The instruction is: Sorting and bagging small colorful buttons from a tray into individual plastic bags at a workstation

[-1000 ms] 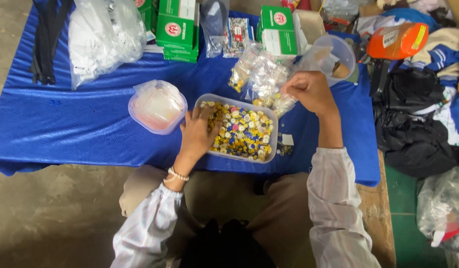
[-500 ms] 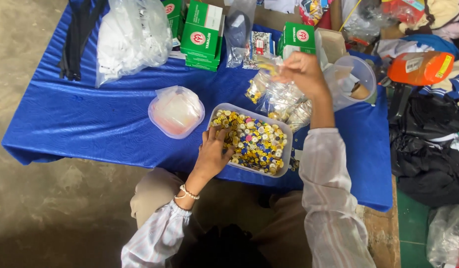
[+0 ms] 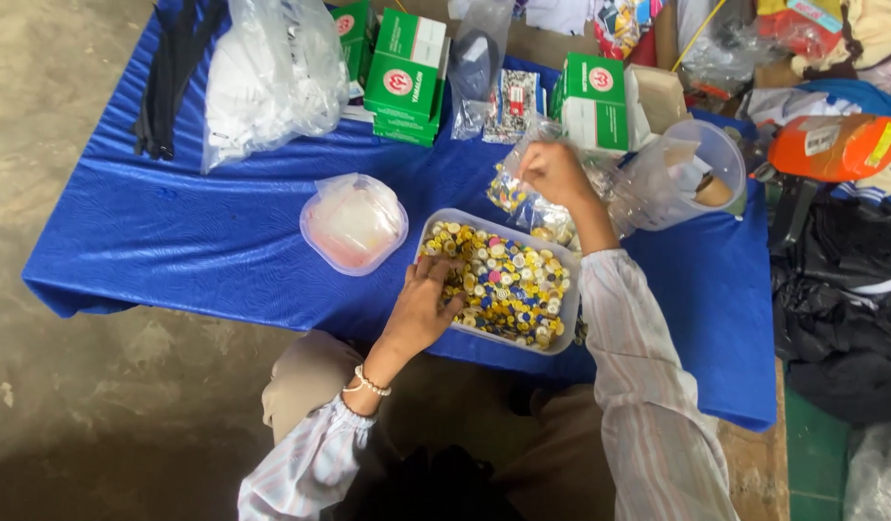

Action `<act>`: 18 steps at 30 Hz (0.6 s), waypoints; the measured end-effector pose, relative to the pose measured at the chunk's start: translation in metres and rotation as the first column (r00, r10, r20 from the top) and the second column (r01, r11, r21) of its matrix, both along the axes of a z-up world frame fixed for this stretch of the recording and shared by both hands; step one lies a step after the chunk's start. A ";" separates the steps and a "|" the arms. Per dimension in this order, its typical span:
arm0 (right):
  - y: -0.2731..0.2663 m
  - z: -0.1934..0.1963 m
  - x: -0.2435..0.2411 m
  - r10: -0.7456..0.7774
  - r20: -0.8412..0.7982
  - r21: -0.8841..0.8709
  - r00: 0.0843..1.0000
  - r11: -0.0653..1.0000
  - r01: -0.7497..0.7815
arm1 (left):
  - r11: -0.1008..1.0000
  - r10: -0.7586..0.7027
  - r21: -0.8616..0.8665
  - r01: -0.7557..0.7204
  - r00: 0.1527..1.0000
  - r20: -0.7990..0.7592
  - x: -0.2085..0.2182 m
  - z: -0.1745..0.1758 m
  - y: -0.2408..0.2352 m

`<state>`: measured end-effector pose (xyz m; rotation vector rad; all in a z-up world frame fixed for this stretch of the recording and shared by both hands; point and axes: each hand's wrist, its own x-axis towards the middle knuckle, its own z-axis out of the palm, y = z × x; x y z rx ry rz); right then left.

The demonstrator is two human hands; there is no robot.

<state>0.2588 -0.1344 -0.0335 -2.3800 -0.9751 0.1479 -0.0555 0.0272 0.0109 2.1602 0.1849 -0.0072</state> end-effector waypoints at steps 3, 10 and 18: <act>0.001 -0.020 0.009 -0.040 -0.079 -0.113 0.996 0.993 0.031 | 0.991 0.038 0.133 -0.030 0.998 -0.058 0.004 0.000 0.015; 0.000 -0.038 0.007 -0.144 -0.101 -0.144 0.984 0.981 0.129 | 0.803 0.260 0.476 -0.358 0.930 0.261 0.027 0.007 0.141; -0.009 -0.004 -0.022 -0.099 -0.120 0.116 0.988 0.987 0.113 | 0.760 0.259 0.541 -0.359 0.932 0.254 0.055 -0.023 0.202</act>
